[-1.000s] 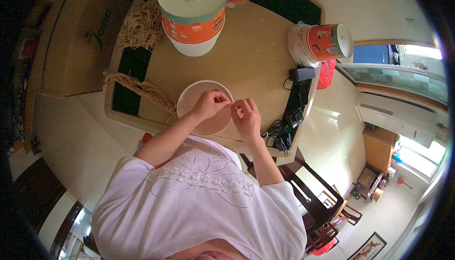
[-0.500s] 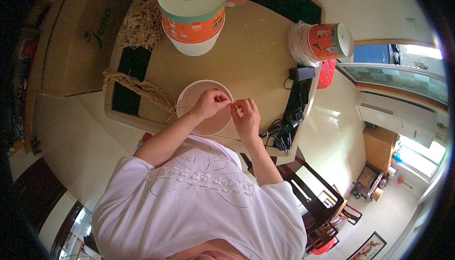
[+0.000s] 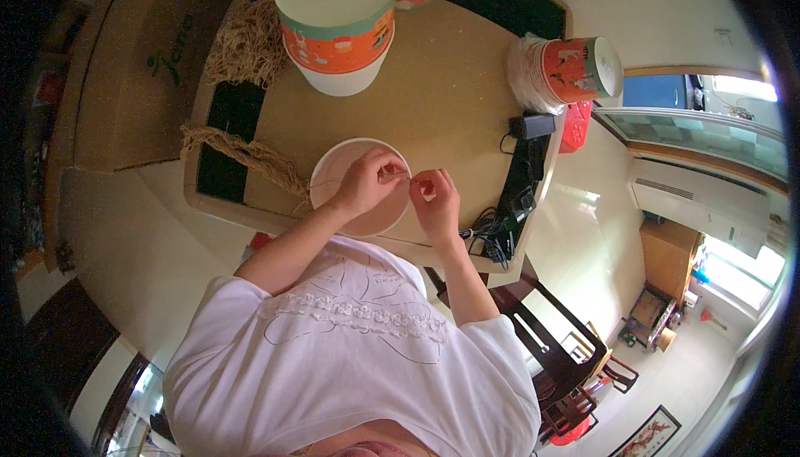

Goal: Assembling paper food packaging by threading a wooden stick through a paper bowl.

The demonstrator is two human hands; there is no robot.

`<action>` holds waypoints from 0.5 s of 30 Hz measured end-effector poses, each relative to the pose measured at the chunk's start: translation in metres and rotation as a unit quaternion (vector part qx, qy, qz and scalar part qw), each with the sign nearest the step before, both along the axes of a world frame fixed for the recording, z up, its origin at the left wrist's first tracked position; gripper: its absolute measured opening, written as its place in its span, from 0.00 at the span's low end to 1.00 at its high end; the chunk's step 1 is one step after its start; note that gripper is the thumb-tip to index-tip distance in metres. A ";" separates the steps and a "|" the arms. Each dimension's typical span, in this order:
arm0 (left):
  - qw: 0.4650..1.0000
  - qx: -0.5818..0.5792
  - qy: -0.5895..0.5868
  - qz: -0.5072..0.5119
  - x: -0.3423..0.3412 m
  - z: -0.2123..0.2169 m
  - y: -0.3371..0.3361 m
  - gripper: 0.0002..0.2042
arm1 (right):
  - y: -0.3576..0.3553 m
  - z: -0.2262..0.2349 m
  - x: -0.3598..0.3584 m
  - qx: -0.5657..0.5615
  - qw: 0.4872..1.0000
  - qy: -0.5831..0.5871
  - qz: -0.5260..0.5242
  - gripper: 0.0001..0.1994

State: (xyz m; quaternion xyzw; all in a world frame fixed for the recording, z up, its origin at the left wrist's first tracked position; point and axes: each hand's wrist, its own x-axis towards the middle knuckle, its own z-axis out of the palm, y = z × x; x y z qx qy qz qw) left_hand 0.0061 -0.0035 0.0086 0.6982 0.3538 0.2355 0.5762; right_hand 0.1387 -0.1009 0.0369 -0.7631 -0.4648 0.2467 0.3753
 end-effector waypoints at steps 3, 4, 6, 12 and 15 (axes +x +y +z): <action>1.000 0.027 0.010 -0.011 -0.001 -0.001 -0.002 0.06 | -0.007 -0.017 0.004 -0.009 0.988 0.147 -0.045 0.03; 0.999 0.042 0.021 -0.021 -0.001 -0.002 -0.002 0.07 | -0.008 -0.020 0.006 -0.010 0.988 0.147 -0.045 0.03; 0.999 0.034 0.016 0.007 0.000 0.004 -0.001 0.08 | -0.008 -0.022 0.007 -0.037 0.979 0.192 -0.055 0.02; 0.997 0.055 0.045 0.001 -0.002 0.009 -0.001 0.08 | -0.008 -0.020 0.005 -0.008 0.994 0.102 -0.031 0.03; 0.996 0.064 0.057 -0.001 -0.004 0.007 -0.004 0.06 | -0.003 -0.005 0.000 0.017 0.999 0.030 0.010 0.04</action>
